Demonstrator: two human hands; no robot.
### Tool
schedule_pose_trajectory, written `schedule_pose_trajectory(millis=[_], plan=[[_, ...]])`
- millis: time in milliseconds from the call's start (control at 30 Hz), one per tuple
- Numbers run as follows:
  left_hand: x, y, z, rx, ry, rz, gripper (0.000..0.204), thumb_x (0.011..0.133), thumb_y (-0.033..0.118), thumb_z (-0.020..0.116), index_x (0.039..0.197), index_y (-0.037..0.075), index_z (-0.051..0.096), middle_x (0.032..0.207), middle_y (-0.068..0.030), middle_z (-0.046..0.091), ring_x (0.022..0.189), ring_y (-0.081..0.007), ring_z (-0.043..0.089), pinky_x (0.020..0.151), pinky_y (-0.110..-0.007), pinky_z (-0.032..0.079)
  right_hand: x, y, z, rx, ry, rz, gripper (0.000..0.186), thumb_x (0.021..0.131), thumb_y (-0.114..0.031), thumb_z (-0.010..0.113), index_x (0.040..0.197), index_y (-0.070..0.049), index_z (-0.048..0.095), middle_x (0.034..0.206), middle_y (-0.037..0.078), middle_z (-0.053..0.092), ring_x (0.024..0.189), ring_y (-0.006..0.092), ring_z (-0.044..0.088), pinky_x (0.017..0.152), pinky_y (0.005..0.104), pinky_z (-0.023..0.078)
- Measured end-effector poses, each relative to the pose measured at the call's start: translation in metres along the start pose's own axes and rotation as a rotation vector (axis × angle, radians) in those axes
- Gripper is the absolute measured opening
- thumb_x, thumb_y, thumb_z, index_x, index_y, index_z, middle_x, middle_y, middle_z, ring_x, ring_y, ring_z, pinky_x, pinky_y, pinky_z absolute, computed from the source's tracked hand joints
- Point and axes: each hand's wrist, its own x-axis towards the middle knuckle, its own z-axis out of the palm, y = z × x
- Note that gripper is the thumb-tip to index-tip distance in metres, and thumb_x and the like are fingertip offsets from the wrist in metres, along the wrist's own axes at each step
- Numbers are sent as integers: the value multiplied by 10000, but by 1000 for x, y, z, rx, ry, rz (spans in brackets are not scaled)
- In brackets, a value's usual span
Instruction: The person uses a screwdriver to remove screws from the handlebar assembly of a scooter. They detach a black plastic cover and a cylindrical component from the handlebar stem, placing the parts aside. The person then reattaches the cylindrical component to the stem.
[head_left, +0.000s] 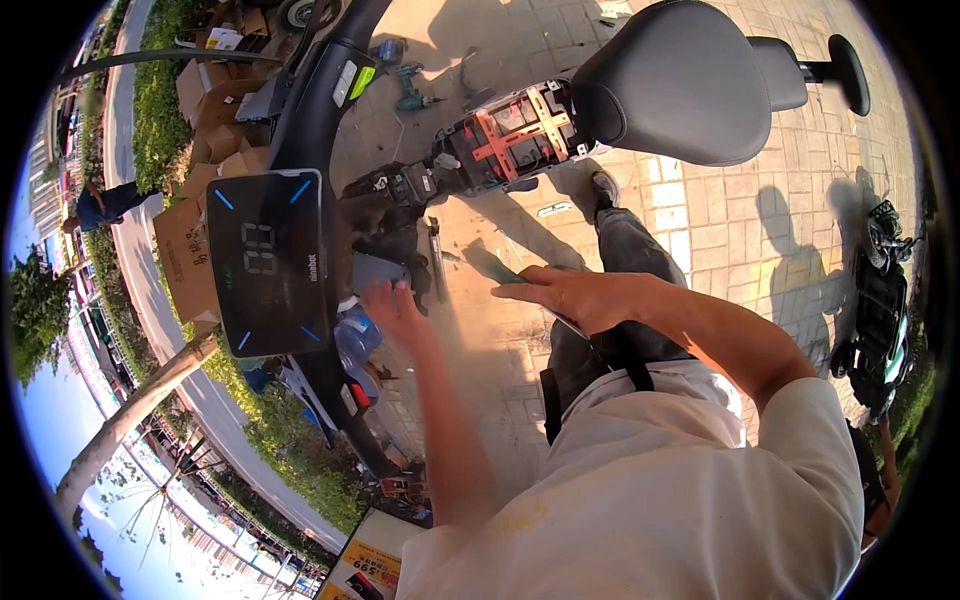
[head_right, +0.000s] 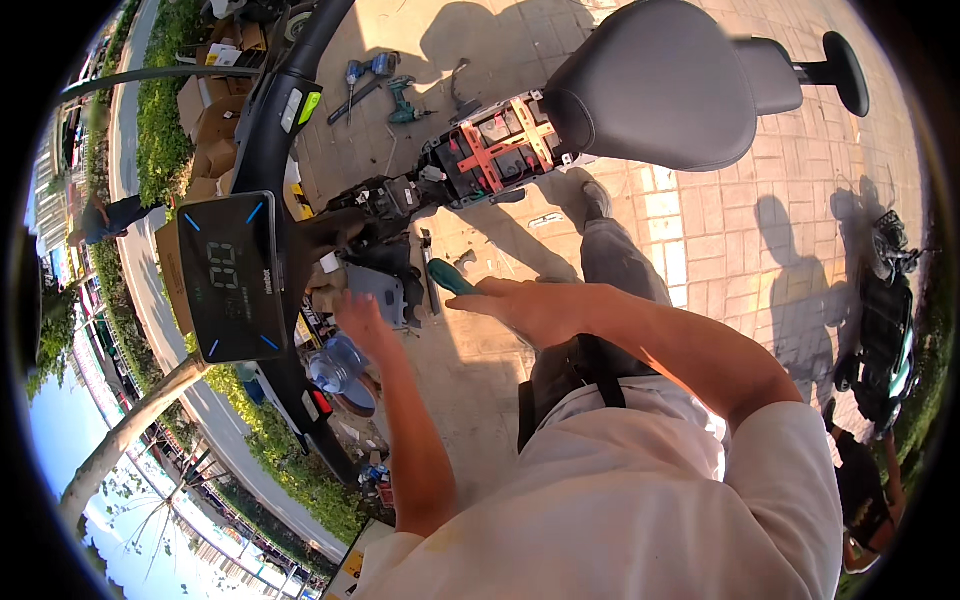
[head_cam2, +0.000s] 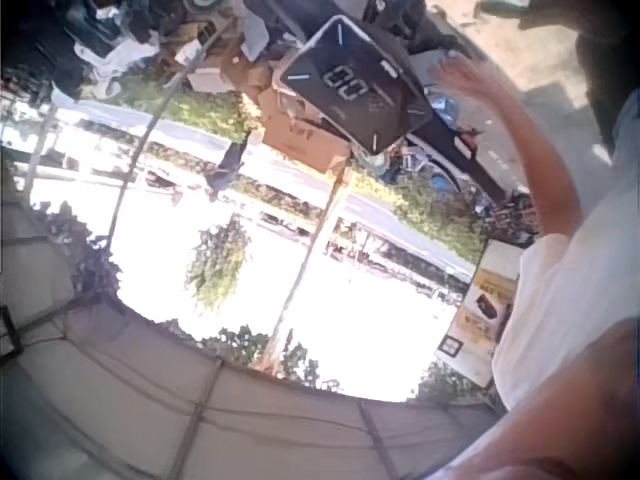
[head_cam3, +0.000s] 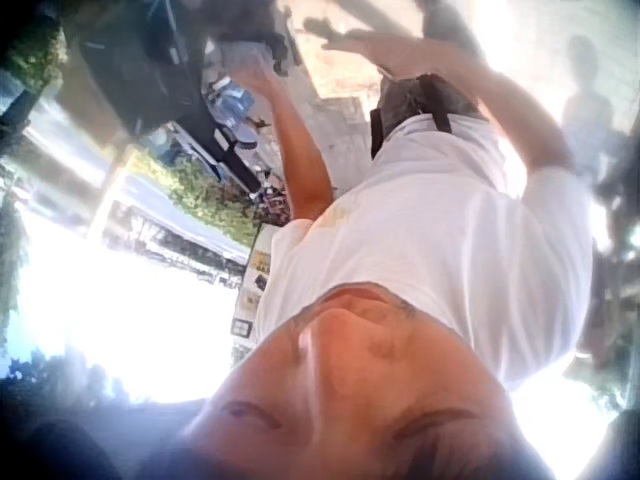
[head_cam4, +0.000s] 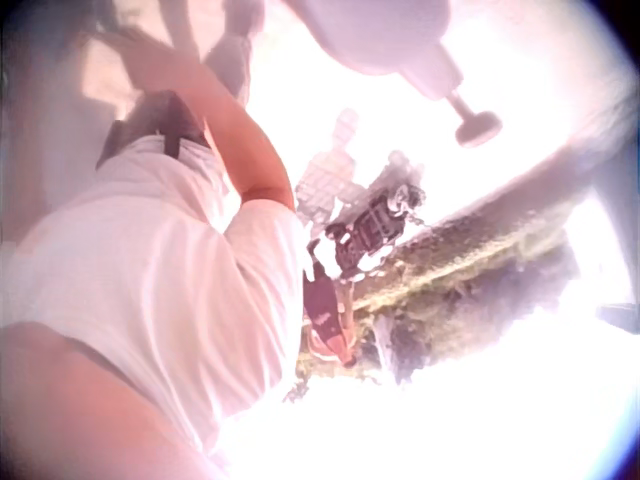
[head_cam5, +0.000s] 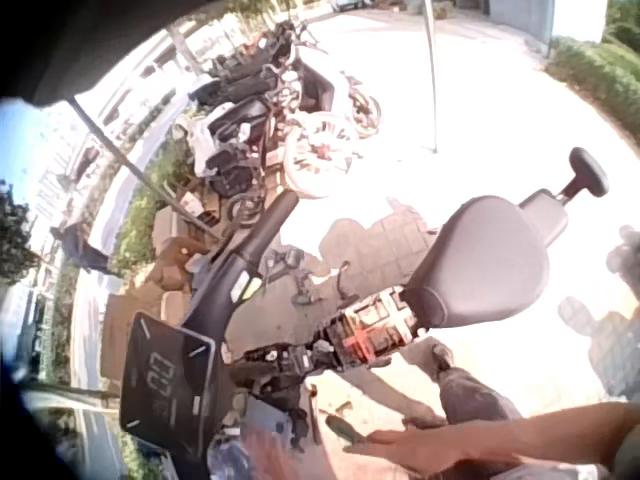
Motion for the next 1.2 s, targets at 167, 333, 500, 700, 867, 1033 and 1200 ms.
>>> schedule_pose_trajectory(millis=[167,333,500,700,867,1033,1200], plan=[[64,77,47,-8,87,-122,558,876,182,692,1322,-62,463,1312,-170,541,1154,-249,540,968,-352,434,37,22,-72,116,-235,115,776,756,81,521,1482,-174,419,1288,145,496,1064,315,579,869,404,469],[83,83,49,226,211,-449,480,854,226,733,1199,-81,599,1211,-159,619,1071,-233,584,940,-362,435,66,65,-132,364,-67,75,331,859,-42,550,1155,-73,694,1090,144,652,993,292,627,881,374,489],[91,82,38,9,163,-379,502,836,216,770,1190,-102,611,1256,-150,612,1078,-217,593,922,-348,460,109,77,-164,8,2,203,419,872,-2,531,1285,-68,566,1037,196,657,930,345,656,799,445,507],[89,100,53,187,224,-326,516,819,137,778,1244,-79,581,1279,-148,601,1129,-224,595,985,-336,457,187,76,-161,21,-48,210,267,955,-157,547,1185,-27,585,865,188,677,817,327,668,733,435,503],[93,86,61,97,346,-397,592,791,68,792,1306,-44,522,1292,-140,591,1092,-230,617,932,-351,506,249,58,-149,343,124,-7,265,984,-184,464,1145,-12,587,900,211,671,865,365,663,776,449,505],[97,75,60,182,397,-327,543,777,69,809,1250,-40,565,1261,-148,604,1061,-214,626,877,-350,537,266,42,-141,102,-123,-96,322,931,-118,488,1227,-65,604,989,207,675,924,355,668,793,436,509],[99,79,66,277,404,-209,472,759,86,827,1160,-56,623,1225,-147,627,1038,-215,632,890,-351,532,275,38,-165,330,163,-80,365,928,-115,476,1272,-64,588,1061,226,664,967,350,664,817,435,514]])
